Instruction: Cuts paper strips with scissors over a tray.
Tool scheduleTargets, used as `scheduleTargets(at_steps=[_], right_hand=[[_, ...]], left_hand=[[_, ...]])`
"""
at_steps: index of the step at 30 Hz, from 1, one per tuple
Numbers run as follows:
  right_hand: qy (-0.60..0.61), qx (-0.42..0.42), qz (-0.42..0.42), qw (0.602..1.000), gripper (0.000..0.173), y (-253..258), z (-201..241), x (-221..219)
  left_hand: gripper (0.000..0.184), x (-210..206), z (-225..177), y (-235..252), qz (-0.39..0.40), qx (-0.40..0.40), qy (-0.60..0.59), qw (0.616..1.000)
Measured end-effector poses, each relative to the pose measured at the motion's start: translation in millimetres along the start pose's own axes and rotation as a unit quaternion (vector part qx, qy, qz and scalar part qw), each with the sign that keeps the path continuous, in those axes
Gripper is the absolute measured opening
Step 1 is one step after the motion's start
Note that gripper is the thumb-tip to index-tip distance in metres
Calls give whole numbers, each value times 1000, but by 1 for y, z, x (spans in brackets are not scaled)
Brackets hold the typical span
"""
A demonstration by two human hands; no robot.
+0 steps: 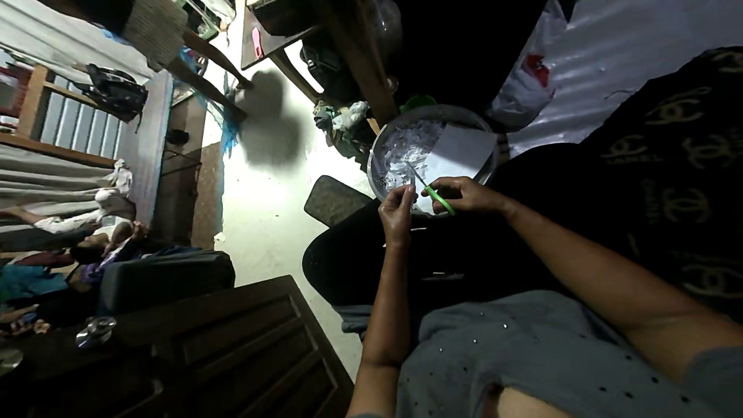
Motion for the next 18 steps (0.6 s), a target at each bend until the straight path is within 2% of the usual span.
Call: scheduleTargets(at_steps=[6,12,18], right_hand=[[26,-17,-30,999,28,-2,6,0],[0,0,9,1000,35,-1,1,0],[-2,14,-1,1000,33,0,-1,0]], left_hand=[[13,1,1,0,0,-4,-2,1000],[13,2,-5,0,-12,2,0,1000],[13,0,0,0,-2,6,-5,1000]])
Point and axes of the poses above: each hand's wrist, its own y-axis towards the middle knuckle, its own x-axis out of the back of the hand, z = x × y, the point moved 5 cm from there along y, towards the middle knuckle, and after that the axes turned 4 degrees about -x, right-handed, at the moved point
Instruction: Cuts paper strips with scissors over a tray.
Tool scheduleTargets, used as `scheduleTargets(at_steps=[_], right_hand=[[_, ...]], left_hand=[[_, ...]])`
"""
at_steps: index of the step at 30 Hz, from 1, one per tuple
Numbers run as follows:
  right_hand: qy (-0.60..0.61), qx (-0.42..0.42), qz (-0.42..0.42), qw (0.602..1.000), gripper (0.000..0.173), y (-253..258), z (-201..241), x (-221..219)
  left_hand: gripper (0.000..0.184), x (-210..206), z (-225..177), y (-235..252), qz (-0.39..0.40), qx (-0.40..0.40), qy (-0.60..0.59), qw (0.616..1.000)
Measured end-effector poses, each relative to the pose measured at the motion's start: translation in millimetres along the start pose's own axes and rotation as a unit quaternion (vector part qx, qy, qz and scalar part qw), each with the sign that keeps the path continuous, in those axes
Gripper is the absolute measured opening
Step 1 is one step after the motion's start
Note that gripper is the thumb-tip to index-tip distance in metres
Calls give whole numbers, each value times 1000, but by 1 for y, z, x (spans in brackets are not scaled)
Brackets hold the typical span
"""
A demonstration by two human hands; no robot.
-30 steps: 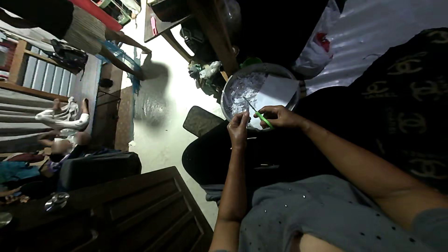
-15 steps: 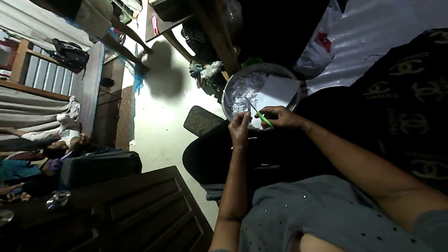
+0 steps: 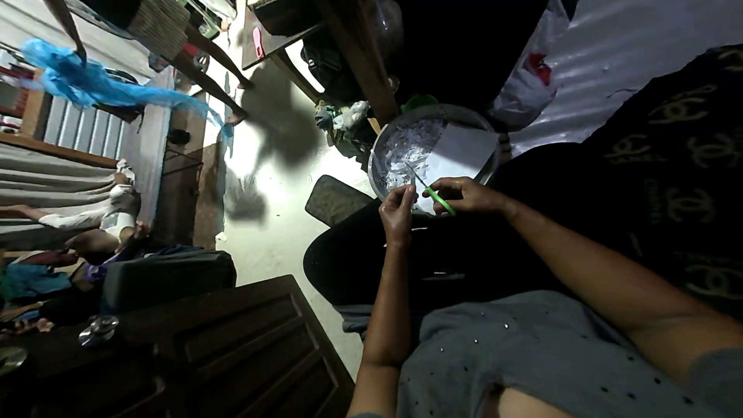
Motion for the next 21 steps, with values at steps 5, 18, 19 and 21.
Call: scheduleTargets(at_steps=[5,18,19,21], right_hand=[[9,-10,-22,1000,29,-1,5,-1],[-31,-4,22,999,35,0,4,-2],[-25,-7,17,1000,34,0,5,-2],[-12,-12,6,1000,32,1,7,-2]], left_hand=[[14,1,-3,0,-3,-13,6,1000],[15,1,-1,0,0,-15,10,1000],[16,1,-2,0,2,-17,11,1000],[16,1,-3,1,2,-22,12,1000]])
Point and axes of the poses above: each hand's wrist, its own y-axis towards the middle knuckle, its own x-axis out of the back of the hand, z = x × y, the point moved 5 cm from there along y, towards the middle knuckle, and after that the axes turned 4 degrees about -x, right-handed, at the moved point
